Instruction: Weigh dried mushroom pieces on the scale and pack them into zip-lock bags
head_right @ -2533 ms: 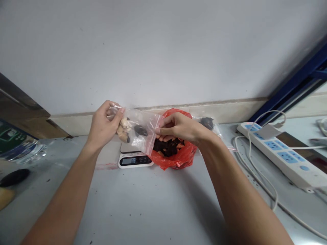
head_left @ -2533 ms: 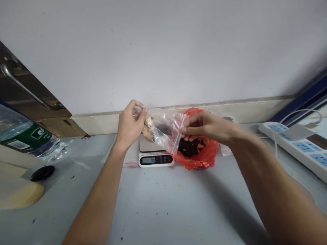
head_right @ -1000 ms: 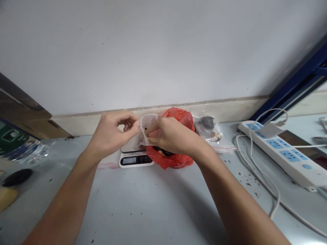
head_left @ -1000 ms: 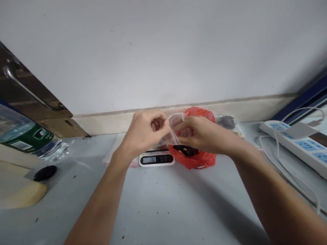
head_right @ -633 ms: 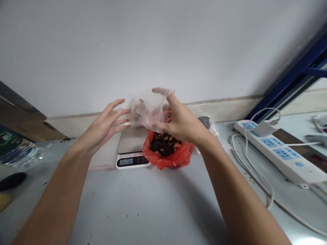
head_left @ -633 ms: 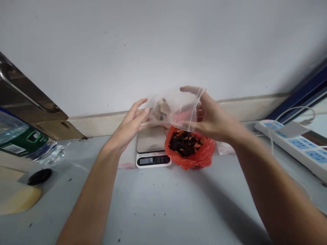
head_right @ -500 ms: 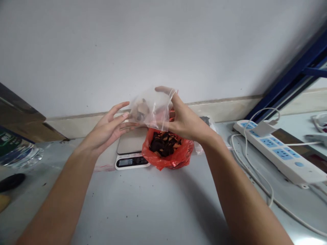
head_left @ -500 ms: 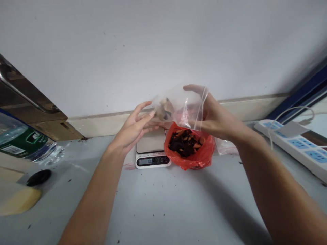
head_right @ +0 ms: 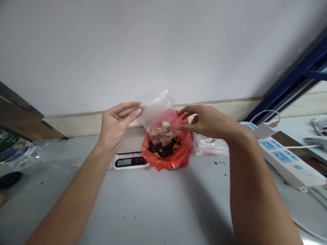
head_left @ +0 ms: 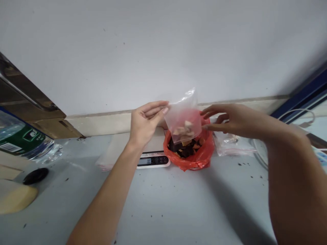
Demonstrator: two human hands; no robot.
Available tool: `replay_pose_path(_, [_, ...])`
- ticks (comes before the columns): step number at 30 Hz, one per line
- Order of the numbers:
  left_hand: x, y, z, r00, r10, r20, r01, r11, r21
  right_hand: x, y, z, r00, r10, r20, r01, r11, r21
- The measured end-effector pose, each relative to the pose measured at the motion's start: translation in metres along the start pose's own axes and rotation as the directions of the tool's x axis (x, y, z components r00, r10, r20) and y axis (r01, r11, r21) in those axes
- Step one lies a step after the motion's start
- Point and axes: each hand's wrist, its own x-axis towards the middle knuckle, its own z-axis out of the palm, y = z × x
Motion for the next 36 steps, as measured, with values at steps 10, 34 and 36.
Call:
replay_pose_path(10, [-0.002, 0.01, 0.006, 0.962, 0.258, 0.092, -0.262, 0.965, 0.035, 0.007, -0.011, 0.009, 0.974, -0.006, -0.226, 0.02, 0.998, 0.06])
replay_pose_path(34, [0.005, 0.033, -0.169, 0.971, -0.195, -0.141, 0.24, 0.725, 0.646, 0.033, -0.111, 0.106, 0.862, -0.333, -0.383, 0.424, 0.887, 0.183])
replay_pose_path(36, [0.0, 0.024, -0.191, 0.902, -0.361, -0.238, 0.427, 0.663, 0.614, 0.036, -0.137, 0.125, 0.803, -0.522, -0.286, 0.525, 0.848, -0.074])
